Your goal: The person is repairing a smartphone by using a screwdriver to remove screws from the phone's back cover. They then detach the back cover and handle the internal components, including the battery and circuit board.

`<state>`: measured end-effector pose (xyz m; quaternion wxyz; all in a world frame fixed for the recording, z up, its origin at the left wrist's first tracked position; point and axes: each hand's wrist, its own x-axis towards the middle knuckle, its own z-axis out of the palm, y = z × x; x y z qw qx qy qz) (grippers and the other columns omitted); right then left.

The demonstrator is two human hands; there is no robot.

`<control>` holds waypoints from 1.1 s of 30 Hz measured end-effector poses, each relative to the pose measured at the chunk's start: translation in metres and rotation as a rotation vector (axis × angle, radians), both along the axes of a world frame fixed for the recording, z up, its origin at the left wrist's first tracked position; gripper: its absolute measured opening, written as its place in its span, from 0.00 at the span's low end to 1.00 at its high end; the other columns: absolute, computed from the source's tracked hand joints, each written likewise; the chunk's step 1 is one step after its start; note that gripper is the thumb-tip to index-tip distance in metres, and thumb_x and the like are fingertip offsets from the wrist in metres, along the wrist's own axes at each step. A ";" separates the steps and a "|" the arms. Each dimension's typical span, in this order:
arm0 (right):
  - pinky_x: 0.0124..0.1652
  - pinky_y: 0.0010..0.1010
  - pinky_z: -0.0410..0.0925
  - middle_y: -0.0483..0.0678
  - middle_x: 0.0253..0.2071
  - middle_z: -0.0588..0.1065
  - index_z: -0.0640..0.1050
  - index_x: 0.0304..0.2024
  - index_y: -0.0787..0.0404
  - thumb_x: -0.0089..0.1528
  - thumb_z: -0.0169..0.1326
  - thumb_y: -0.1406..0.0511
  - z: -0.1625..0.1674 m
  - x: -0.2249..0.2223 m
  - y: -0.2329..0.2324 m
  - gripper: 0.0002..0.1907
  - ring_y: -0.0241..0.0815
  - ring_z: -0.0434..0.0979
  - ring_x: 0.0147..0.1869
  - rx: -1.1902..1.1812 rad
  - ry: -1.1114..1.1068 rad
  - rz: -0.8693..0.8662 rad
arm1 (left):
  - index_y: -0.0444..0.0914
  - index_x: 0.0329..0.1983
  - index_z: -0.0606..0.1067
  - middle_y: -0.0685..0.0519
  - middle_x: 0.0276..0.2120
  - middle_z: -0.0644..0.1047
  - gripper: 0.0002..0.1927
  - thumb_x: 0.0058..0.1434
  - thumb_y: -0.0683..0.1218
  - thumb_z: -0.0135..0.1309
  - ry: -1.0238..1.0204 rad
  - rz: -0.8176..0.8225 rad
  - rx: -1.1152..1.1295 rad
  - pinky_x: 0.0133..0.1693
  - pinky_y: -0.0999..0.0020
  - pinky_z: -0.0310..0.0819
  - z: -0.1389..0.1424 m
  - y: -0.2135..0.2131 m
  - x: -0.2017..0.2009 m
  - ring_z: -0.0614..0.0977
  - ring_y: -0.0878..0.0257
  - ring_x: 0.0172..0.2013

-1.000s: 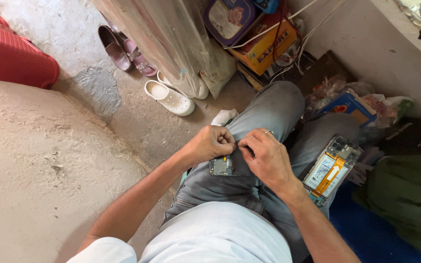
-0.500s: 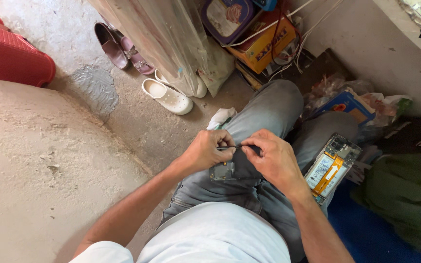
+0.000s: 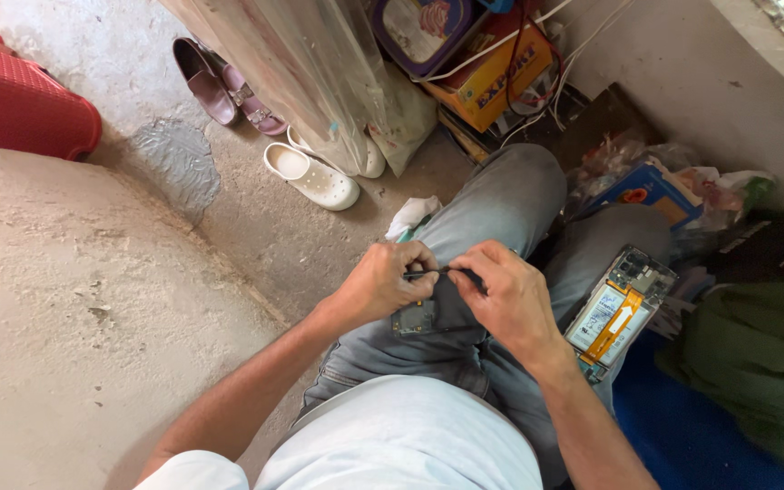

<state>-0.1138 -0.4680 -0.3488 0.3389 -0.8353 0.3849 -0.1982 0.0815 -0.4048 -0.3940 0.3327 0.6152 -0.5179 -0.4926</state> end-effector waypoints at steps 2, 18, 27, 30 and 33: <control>0.36 0.34 0.73 0.46 0.39 0.77 0.80 0.38 0.59 0.54 0.65 0.70 -0.002 0.001 0.001 0.10 0.46 0.80 0.40 -0.149 -0.019 0.061 | 0.34 0.33 0.79 0.54 0.20 0.75 0.08 0.53 0.43 0.61 0.025 -0.012 0.006 0.28 0.69 0.71 -0.005 -0.001 0.001 0.73 0.70 0.23; 0.34 0.34 0.72 0.46 0.35 0.75 0.76 0.31 0.60 0.52 0.63 0.73 -0.010 0.012 0.007 0.08 0.45 0.77 0.37 -0.354 0.045 0.051 | 0.32 0.36 0.78 0.58 0.23 0.76 0.10 0.54 0.42 0.64 0.217 -0.068 0.187 0.28 0.75 0.70 0.003 -0.006 0.011 0.74 0.74 0.25; 0.33 0.33 0.73 0.47 0.36 0.75 0.76 0.32 0.61 0.54 0.62 0.73 -0.014 0.012 0.009 0.08 0.45 0.78 0.37 -0.361 0.063 0.055 | 0.31 0.36 0.78 0.59 0.25 0.73 0.07 0.64 0.42 0.58 0.329 -0.038 0.154 0.29 0.75 0.68 -0.012 0.000 0.010 0.72 0.75 0.28; 0.34 0.33 0.73 0.47 0.37 0.76 0.77 0.34 0.61 0.54 0.63 0.72 -0.012 0.012 0.009 0.08 0.45 0.79 0.38 -0.323 0.053 0.046 | 0.31 0.36 0.78 0.60 0.27 0.74 0.07 0.64 0.42 0.57 0.329 -0.029 0.126 0.31 0.76 0.69 -0.015 0.001 0.011 0.71 0.75 0.30; 0.35 0.34 0.73 0.47 0.38 0.76 0.79 0.36 0.61 0.54 0.63 0.72 -0.009 0.012 0.010 0.09 0.46 0.80 0.38 -0.296 0.030 0.044 | 0.32 0.36 0.78 0.60 0.26 0.74 0.07 0.64 0.42 0.57 0.279 -0.035 0.122 0.31 0.75 0.68 -0.015 0.001 0.012 0.71 0.75 0.29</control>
